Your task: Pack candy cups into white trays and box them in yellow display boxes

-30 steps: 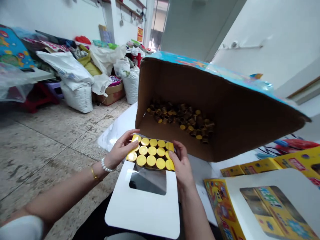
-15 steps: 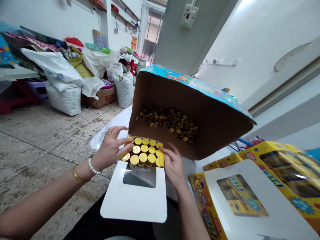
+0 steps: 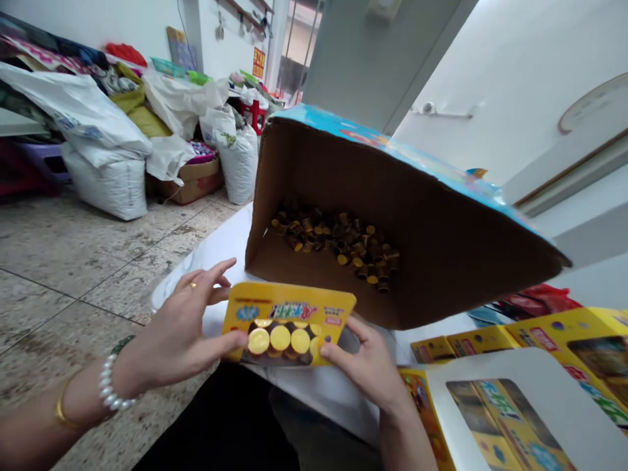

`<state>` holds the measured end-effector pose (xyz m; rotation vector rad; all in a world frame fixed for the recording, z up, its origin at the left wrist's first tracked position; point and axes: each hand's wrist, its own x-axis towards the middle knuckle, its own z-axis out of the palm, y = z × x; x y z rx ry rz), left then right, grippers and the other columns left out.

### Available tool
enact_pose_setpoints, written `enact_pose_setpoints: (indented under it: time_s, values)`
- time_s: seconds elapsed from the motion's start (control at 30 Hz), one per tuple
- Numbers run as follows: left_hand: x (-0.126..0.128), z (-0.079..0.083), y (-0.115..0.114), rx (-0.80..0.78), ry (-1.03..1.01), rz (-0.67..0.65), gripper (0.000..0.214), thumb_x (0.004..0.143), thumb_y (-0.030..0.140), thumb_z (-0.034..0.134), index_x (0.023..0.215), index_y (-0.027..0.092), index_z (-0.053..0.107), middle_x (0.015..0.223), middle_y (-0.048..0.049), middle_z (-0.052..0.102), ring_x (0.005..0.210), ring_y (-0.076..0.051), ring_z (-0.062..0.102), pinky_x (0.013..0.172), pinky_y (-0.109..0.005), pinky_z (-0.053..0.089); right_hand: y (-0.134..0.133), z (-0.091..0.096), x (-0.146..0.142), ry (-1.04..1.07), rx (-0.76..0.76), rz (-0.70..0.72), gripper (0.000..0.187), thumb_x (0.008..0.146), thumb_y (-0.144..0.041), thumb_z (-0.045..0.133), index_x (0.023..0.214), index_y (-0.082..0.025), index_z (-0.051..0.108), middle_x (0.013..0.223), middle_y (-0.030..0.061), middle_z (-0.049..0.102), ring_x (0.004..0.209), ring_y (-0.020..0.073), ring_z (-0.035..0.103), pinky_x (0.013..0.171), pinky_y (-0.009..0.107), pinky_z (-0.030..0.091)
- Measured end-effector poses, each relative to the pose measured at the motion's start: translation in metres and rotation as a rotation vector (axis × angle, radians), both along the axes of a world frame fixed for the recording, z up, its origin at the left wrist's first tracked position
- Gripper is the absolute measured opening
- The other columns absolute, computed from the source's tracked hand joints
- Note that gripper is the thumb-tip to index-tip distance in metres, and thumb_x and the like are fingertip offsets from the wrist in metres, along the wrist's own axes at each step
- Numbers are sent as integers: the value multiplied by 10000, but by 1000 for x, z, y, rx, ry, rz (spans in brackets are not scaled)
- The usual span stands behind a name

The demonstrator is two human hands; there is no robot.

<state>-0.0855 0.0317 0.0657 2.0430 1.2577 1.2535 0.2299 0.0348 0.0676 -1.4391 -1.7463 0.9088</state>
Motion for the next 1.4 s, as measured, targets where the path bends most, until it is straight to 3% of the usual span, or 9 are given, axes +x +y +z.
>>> enact_pose_setpoints:
  time_s: [0.1,0.3,0.57,0.67,0.8,0.9,1.03,1.13,1.4]
  values:
    - [18,-8,17,-137,-147,143,727,722,315,764,1371,150,481,1155,-138,676,1144,-353,594,1025,-519,439,9,-14,-16,207,3,-144,468,728,-355,788,1176,-291,667,1333,65,630,1221,301,586,1063,471,458]
    - [37,-22,27,-828,-770,-257,452,810,312,652,1239,188,581,1104,-117,722,869,-283,721,706,-402,603,3,-36,-40,660,-231,-205,543,725,-379,709,1252,-303,601,1285,73,672,1202,350,613,986,500,515]
    - [50,-43,36,-729,-940,-118,215,723,275,723,904,160,703,804,-57,727,678,-213,683,571,-305,553,11,-45,-43,720,-318,-332,586,685,-350,700,1258,-275,607,1116,84,746,1079,373,679,945,523,532]
    - [49,-39,37,-784,-945,-112,196,747,290,723,889,165,672,737,-33,705,645,-200,675,537,-281,530,18,-39,-45,644,-258,-283,770,728,-328,684,1454,-329,429,1175,68,725,1037,341,701,894,489,564]
    - [41,-23,33,-622,-703,-70,474,861,308,650,1315,280,518,1066,-60,711,860,-220,694,689,-343,568,17,-35,-41,501,-192,-209,776,818,-350,636,1519,-408,307,1268,44,682,1013,305,706,816,455,587]
    - [30,-6,30,-268,-126,-26,307,927,280,558,1220,277,646,1300,-86,621,1178,-278,573,951,-469,485,18,-36,-34,461,-217,-119,486,838,-357,631,1322,-381,585,1275,29,674,1091,304,668,873,449,562]
    - [23,18,29,-29,430,-19,353,916,423,596,1201,225,662,1242,-77,669,1255,-315,485,1068,-560,323,25,-31,-27,257,26,-28,390,805,-402,697,1190,-341,680,1427,30,534,1336,305,474,1067,441,438]
    - [28,27,29,-25,561,-45,541,870,548,621,1238,152,610,1185,-96,694,1222,-321,512,1079,-544,288,28,-26,-24,121,109,16,414,785,-408,735,1186,-316,682,1404,51,529,1327,284,470,1070,405,434]
    - [38,10,24,58,429,18,354,909,391,634,1187,188,554,1144,-51,694,1295,-259,463,1122,-443,211,21,-29,-20,54,275,-39,344,799,-294,747,1132,-297,664,1125,35,656,1080,224,603,931,350,511]
